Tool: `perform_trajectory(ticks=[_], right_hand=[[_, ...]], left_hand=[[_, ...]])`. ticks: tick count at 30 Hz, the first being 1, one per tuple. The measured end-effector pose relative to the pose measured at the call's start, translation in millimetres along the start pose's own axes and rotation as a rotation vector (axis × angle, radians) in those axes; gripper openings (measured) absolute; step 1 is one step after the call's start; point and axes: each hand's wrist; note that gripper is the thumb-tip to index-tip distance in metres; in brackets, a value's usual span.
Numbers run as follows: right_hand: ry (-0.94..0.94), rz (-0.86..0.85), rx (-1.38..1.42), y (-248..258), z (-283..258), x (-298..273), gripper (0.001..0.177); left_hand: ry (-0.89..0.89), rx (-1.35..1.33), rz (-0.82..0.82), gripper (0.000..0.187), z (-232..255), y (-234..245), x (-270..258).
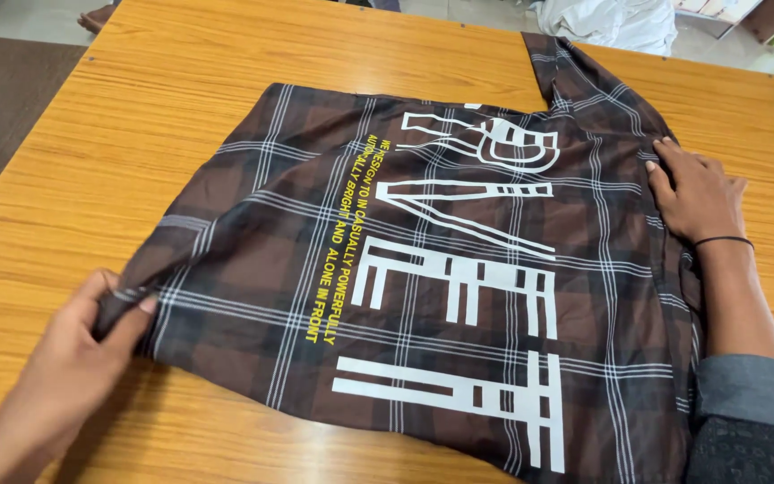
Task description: Folding a brown plaid shirt and placing it into a plastic bag.
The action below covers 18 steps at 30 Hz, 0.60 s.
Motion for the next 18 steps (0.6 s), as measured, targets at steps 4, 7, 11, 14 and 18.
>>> perform_trajectory(ticks=[4,7,11,14,18], right_hand=[[-0.005,0.009,0.028,6.1,-3.8,-2.3,0.048],[0.012,0.016,0.008,-0.9,2.7,-0.4,0.048],[-0.008,0.011,0.007,2.9,0.2,-0.7,0.048],[0.012,0.018,-0.011,-2.6,3.4,1.0,0.047],[0.007,0.012,-0.004,-1.4,3.9,0.3,0.048]], left_hand=[[-0.117,-0.620,-0.202,0.019,-11.1,11.5,16.3],[0.175,-0.405,-0.234,0.034,56.1,27.0,-0.3],[-0.194,-0.534,-0.454,0.091,5.4,11.1,1.7],[-0.190,-0.220,-0.407,0.109,27.4,11.2,-15.3],[-0.255,0.125,-0.157,0.086,19.6,10.6,-19.4]])
Point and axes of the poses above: each hand's wrist, its own x-axis towards the middle knuckle, its own y-axis out of the back of the hand, z = x × y, and after that the axes turned 1 degree about z, right-handed
